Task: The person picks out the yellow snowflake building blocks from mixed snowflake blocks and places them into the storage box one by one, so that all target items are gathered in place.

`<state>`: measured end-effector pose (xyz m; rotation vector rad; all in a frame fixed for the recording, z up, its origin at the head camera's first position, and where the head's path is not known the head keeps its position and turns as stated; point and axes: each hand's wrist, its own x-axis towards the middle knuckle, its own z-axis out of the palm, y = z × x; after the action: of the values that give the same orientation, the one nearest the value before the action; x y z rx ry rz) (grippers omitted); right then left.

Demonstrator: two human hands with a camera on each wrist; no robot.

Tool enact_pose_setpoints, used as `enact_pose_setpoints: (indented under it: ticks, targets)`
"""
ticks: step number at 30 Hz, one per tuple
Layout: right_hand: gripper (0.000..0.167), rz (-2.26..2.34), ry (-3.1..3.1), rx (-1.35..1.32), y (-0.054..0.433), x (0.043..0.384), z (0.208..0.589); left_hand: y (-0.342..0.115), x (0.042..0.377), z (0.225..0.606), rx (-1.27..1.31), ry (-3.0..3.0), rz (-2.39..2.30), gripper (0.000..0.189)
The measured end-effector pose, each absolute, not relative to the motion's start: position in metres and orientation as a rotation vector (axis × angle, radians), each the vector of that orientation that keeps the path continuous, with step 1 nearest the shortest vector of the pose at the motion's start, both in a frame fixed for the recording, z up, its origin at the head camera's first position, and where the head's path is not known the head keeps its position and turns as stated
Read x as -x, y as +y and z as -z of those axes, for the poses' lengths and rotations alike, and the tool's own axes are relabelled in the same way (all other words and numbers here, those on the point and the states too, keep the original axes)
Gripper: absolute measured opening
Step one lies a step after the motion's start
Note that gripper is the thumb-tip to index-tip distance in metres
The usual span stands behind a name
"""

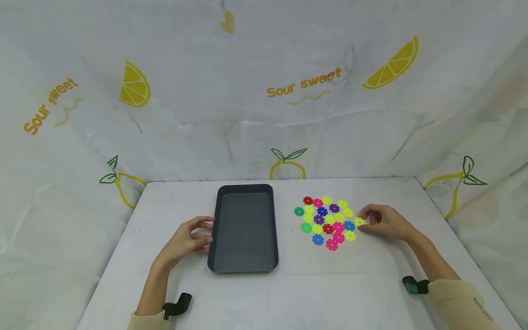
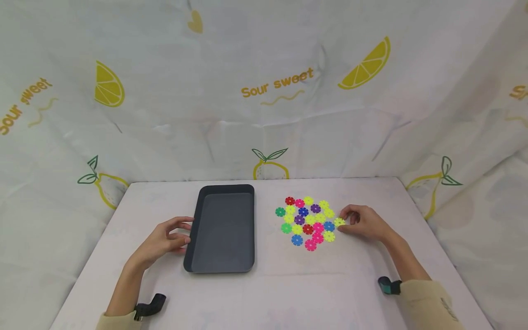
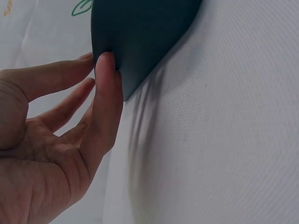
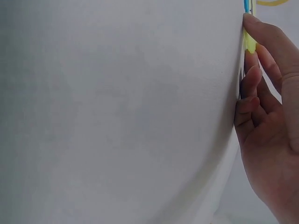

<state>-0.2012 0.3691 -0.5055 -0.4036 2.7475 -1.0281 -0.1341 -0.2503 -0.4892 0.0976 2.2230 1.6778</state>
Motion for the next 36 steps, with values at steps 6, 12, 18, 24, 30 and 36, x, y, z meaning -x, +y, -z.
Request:
enact_pose_setpoints:
  ticks: [6, 12, 18, 24, 30, 36]
  targets:
    - [0.032, 1.057, 2.772, 0.425, 0.3674, 0.1993, 0.5050, -0.2501, 0.1339, 0.4897, -0.100, 2.225, -1.679, 0.066]
    - [0.032, 1.063, 2.781, 0.424, 0.3676, 0.1992, 0.5045, -0.2504, 0.1338, 0.4891, -0.100, 2.225, -1.680, 0.065]
    - [0.033, 1.044, 2.806, 0.390, 0.3667, 0.1998, 0.5044, -0.2507, 0.1334, 0.4894, -0.099, 2.219, -1.684, 0.065]
    - [0.036, 1.019, 2.835, 0.362, 0.3655, 0.2031, 0.5056, -0.2511, 0.1333, 0.4901, -0.095, 2.217, -1.687, 0.066]
    - [0.034, 1.010, 2.834, 0.368, 0.3665, 0.2057, 0.5075, -0.2509, 0.1339, 0.4908, -0.099, 2.210, -1.691, 0.065]
    - [0.028, 1.033, 2.810, 0.387, 0.3679, 0.2059, 0.5074, -0.2505, 0.1336, 0.4909, -0.119, 2.201, -1.698, 0.064]
